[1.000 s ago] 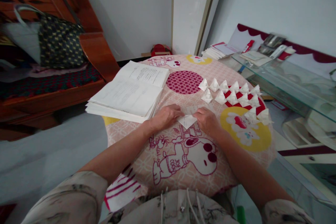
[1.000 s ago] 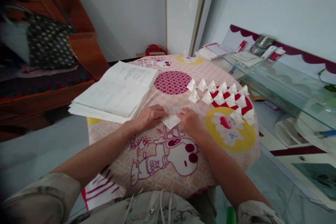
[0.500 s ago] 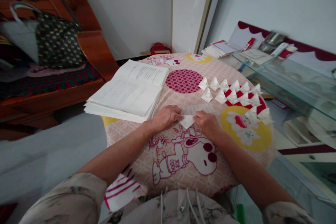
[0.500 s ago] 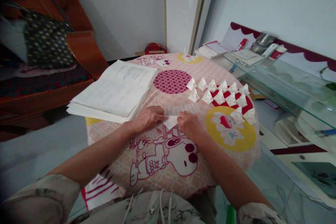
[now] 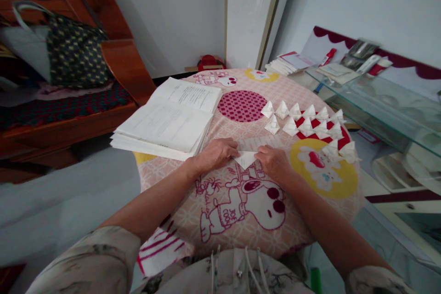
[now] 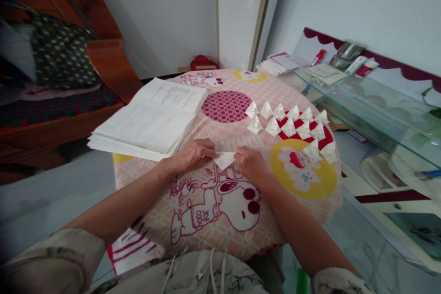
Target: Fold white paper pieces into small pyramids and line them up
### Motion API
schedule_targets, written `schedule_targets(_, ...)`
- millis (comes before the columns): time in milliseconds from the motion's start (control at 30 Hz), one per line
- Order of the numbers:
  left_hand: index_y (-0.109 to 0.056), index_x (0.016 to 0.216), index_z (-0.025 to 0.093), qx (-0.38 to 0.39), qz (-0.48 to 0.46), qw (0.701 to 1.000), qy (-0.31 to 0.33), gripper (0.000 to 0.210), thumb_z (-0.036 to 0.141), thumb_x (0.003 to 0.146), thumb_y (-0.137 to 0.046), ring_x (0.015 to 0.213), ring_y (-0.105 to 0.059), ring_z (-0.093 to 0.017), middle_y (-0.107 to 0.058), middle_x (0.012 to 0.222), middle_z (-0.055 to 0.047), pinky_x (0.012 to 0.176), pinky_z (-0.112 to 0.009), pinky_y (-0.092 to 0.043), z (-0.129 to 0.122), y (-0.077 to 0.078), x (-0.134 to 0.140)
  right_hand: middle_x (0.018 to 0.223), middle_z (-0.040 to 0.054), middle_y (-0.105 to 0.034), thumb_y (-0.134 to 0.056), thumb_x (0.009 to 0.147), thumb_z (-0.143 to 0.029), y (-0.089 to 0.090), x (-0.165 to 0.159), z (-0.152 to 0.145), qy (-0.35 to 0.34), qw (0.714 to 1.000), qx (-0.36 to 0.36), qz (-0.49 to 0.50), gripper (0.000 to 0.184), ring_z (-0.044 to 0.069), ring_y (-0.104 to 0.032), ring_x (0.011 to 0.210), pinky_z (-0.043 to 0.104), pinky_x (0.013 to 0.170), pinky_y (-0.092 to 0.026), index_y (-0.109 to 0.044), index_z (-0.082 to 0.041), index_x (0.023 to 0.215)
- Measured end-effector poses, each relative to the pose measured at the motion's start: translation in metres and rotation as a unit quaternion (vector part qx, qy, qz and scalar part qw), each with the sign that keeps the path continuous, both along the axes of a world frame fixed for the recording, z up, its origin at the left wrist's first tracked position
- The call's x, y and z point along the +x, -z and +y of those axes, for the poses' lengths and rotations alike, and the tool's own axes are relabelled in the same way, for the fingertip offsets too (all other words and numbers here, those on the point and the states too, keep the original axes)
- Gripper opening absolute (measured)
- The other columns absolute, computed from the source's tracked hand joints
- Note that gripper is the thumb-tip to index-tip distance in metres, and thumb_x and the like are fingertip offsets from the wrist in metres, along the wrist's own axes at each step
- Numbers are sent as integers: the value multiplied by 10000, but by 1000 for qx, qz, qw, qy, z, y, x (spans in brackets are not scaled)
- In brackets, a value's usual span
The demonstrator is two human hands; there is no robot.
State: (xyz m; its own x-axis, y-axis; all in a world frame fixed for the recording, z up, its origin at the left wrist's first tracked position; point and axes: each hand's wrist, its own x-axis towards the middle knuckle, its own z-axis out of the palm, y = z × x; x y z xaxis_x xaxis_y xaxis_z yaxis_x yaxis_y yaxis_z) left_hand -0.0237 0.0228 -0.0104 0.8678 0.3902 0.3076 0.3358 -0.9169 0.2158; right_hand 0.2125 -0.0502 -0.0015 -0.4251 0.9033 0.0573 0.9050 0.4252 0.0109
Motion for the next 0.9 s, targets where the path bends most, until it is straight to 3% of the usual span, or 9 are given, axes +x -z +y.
schedule_targets(300,-737,820,182,-14,11,1000,23,224,114,945,-563,754,-567,-145,-616,752,-29,656,-266,-402,1,-3,-2,841,100,-666,-528,934,-82,-1,2,0,-9,1000,-7,-3,269,188,-536,800,311,612,-279,-757,-136,803)
schedule_targets(900,-739,823,181,11,31,999,6,230,143,955,-554,743,-572,-153,-630,757,-33,654,-279,-405,-1,-3,-3,900,109,-683,-489,978,-106,-1,0,-1,12,1000,-1,-12,313,204,-564,863,314,596,-289,-779,-154,871)
